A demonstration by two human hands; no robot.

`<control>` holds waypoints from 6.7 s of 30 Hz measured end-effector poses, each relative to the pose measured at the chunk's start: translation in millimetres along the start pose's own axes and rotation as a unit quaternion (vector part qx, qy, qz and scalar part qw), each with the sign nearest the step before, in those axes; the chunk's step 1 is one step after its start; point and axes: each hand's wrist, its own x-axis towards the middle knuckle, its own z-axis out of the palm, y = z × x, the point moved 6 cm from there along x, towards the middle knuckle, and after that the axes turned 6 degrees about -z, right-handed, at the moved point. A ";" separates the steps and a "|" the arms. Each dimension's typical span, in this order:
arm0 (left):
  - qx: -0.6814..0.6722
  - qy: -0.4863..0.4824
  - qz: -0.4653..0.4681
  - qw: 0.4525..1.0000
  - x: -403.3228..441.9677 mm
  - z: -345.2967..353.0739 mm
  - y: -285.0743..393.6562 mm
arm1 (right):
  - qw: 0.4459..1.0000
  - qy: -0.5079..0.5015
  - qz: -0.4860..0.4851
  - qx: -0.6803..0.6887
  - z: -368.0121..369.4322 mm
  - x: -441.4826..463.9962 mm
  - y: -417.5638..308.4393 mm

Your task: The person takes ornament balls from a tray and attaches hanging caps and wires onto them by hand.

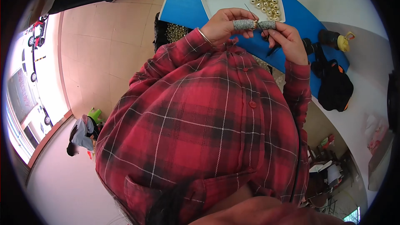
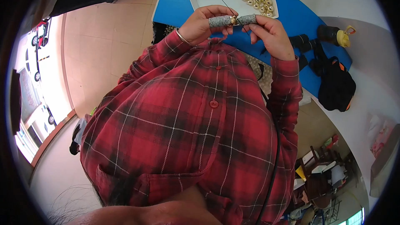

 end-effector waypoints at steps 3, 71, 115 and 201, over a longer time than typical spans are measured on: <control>0.000 0.003 0.000 1.000 0.0 -0.7 -0.6 | 1.000 -0.005 -0.002 -0.006 -0.2 0.2 0.9; 0.413 0.146 0.242 0.866 -16.6 20.0 36.9 | 0.996 0.081 -0.006 -0.044 15.8 9.4 -20.0; 0.308 0.124 0.223 0.916 -17.4 21.3 36.5 | 0.948 0.261 -0.162 -0.082 22.2 -11.4 -19.9; -0.045 -0.002 0.044 0.998 -16.7 17.8 18.3 | 0.930 0.146 -0.213 -0.262 42.4 -19.6 -58.8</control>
